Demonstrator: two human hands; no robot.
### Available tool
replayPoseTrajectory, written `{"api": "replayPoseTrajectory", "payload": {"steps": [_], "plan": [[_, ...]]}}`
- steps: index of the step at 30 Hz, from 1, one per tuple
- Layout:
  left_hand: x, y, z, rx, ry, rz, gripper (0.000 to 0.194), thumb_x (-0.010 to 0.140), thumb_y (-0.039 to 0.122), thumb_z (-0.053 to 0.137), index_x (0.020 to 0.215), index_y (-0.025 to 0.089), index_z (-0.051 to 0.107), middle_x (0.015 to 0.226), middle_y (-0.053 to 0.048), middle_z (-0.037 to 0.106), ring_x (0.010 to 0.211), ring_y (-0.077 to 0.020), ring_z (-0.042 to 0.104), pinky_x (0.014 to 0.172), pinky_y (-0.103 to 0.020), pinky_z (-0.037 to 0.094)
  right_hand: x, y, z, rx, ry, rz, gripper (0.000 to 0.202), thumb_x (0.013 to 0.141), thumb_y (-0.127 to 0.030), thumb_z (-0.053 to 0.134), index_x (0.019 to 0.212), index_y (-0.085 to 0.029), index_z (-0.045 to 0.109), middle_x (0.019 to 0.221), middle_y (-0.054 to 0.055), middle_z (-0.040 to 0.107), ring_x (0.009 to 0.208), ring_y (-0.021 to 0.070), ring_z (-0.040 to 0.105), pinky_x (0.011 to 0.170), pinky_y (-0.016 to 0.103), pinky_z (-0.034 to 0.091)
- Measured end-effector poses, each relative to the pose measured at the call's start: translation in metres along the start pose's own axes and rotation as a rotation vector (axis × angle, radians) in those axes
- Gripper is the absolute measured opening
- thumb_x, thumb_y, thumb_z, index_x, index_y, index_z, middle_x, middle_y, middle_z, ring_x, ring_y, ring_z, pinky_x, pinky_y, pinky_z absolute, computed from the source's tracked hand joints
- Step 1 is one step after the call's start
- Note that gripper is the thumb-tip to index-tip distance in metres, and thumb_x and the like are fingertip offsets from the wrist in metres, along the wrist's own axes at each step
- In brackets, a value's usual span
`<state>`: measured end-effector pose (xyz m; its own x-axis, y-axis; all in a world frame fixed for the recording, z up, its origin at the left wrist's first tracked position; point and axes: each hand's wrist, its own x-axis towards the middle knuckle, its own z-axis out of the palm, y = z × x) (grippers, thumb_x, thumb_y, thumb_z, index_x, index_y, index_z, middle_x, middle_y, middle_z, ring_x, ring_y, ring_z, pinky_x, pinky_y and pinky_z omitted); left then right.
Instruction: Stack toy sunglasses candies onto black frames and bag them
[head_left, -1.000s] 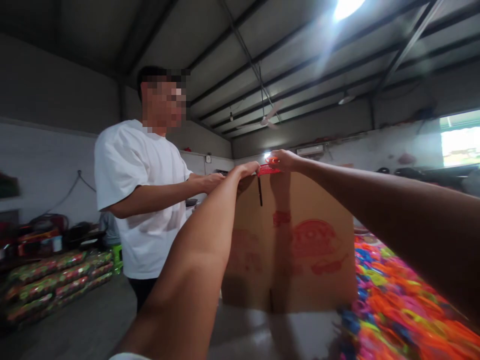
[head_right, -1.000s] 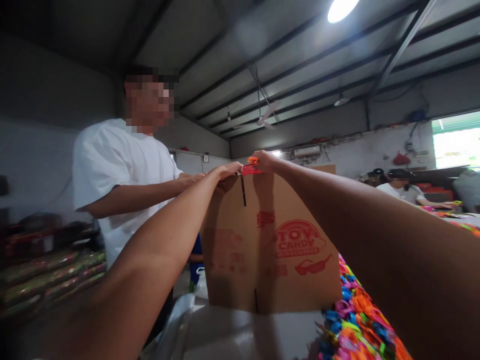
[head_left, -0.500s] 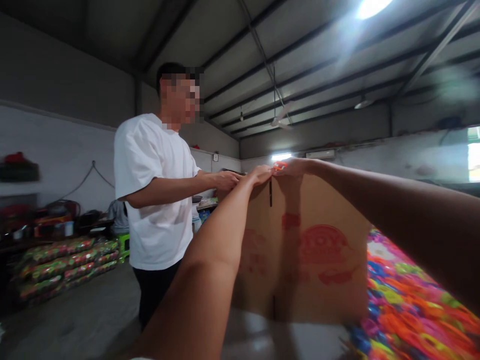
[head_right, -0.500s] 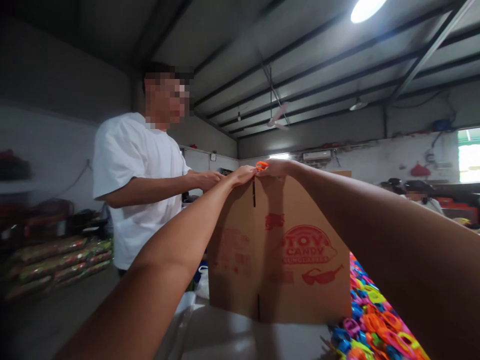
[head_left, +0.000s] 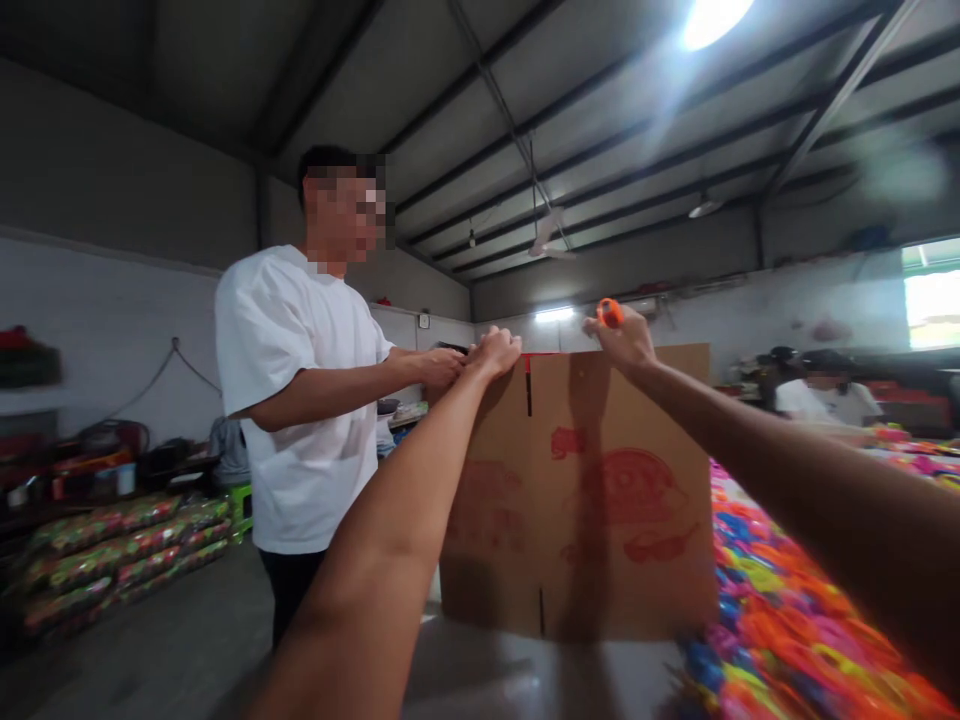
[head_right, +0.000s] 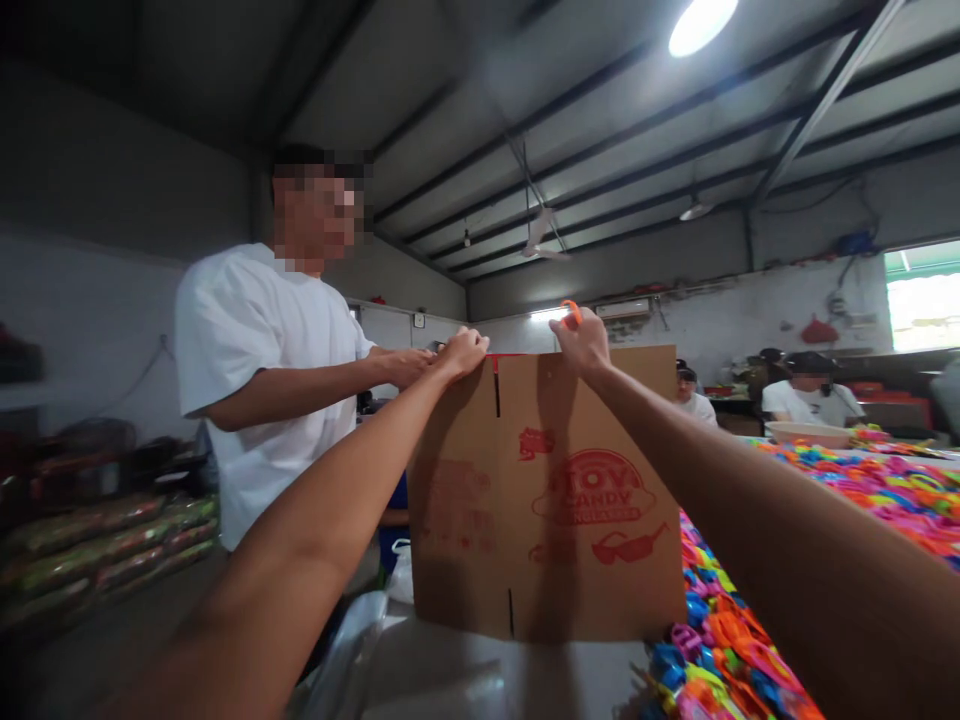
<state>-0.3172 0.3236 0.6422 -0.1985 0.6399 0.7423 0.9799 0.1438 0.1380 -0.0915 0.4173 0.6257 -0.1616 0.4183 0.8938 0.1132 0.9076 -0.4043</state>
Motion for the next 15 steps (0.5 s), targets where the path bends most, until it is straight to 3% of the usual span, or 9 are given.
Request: {"api": "replayPoseTrajectory", "payload": {"steps": [3, 6, 8, 10, 12, 14, 15], "plan": [[-0.026, 0.0, -0.016, 0.001, 0.065, 0.033, 0.039, 0.104, 0.027, 0.036, 0.109, 0.015, 0.073, 0.129, -0.021, 0.071, 0.114, -0.031, 0.069, 0.101, -0.047, 0.053, -0.045, 0.004, -0.01, 0.134, 0.194, 0.188, 0.035, 0.087, -0.06, 0.054, 0.088, -0.026, 0.044, 0.071, -0.002, 0.052, 0.065, 0.0178, 0.052, 0.057, 0.029, 0.042], [-0.056, 0.009, -0.027, 0.007, 0.1, 0.125, 0.031, 0.101, 0.023, 0.043, 0.103, 0.016, 0.074, 0.125, -0.018, 0.071, 0.121, -0.031, 0.063, 0.11, -0.046, 0.048, -0.108, -0.008, -0.009, 0.267, 0.238, 0.337, 0.041, 0.081, -0.067, 0.056, 0.085, -0.028, 0.04, 0.066, -0.004, 0.049, 0.057, 0.018, 0.052, 0.051, 0.03, 0.045], [-0.077, 0.019, -0.027, -0.001, 0.095, 0.175, 0.029, 0.1, 0.023, 0.046, 0.106, 0.017, 0.074, 0.126, -0.016, 0.071, 0.123, -0.0302, 0.06, 0.113, -0.045, 0.045, -0.166, -0.022, -0.007, 0.313, 0.245, 0.415, 0.041, 0.081, -0.067, 0.058, 0.084, -0.029, 0.043, 0.065, -0.003, 0.051, 0.057, 0.0197, 0.054, 0.051, 0.032, 0.049], [-0.098, 0.029, -0.021, -0.017, 0.052, 0.199, 0.031, 0.101, 0.02, 0.044, 0.108, 0.018, 0.074, 0.12, -0.015, 0.073, 0.119, -0.0281, 0.061, 0.109, -0.044, 0.048, -0.242, -0.036, -0.009, 0.324, 0.236, 0.482, 0.041, 0.083, -0.067, 0.061, 0.092, -0.028, 0.054, 0.075, 0.002, 0.061, 0.069, 0.0247, 0.064, 0.059, 0.036, 0.056], [-0.119, 0.034, -0.007, -0.054, -0.033, 0.219, 0.038, 0.101, 0.015, 0.038, 0.105, 0.017, 0.075, 0.112, -0.014, 0.074, 0.114, -0.0259, 0.063, 0.103, -0.043, 0.051, -0.332, -0.05, -0.019, 0.32, 0.066, 0.555, 0.043, 0.089, -0.068, 0.059, 0.109, -0.03, 0.065, 0.094, 0.005, 0.071, 0.09, 0.0306, 0.071, 0.075, 0.043, 0.063], [-0.14, 0.034, 0.01, -0.124, -0.162, 0.264, 0.048, 0.102, 0.01, 0.028, 0.104, 0.015, 0.075, 0.109, -0.015, 0.075, 0.11, -0.023, 0.063, 0.098, -0.041, 0.054, -0.427, -0.063, -0.038, 0.343, -0.401, 0.488, 0.038, 0.089, -0.063, 0.066, 0.121, -0.044, 0.07, 0.111, 0.0, 0.076, 0.106, 0.0334, 0.072, 0.081, 0.045, 0.064], [-0.149, 0.033, 0.019, -0.166, -0.237, 0.296, 0.052, 0.102, 0.008, 0.024, 0.104, 0.014, 0.075, 0.108, -0.015, 0.075, 0.108, -0.0215, 0.064, 0.096, -0.041, 0.055, -0.471, -0.071, -0.05, 0.357, -0.502, 0.49, 0.032, 0.086, -0.058, 0.073, 0.117, -0.05, 0.073, 0.114, -0.004, 0.077, 0.107, 0.0331, 0.072, 0.078, 0.044, 0.064]]}}
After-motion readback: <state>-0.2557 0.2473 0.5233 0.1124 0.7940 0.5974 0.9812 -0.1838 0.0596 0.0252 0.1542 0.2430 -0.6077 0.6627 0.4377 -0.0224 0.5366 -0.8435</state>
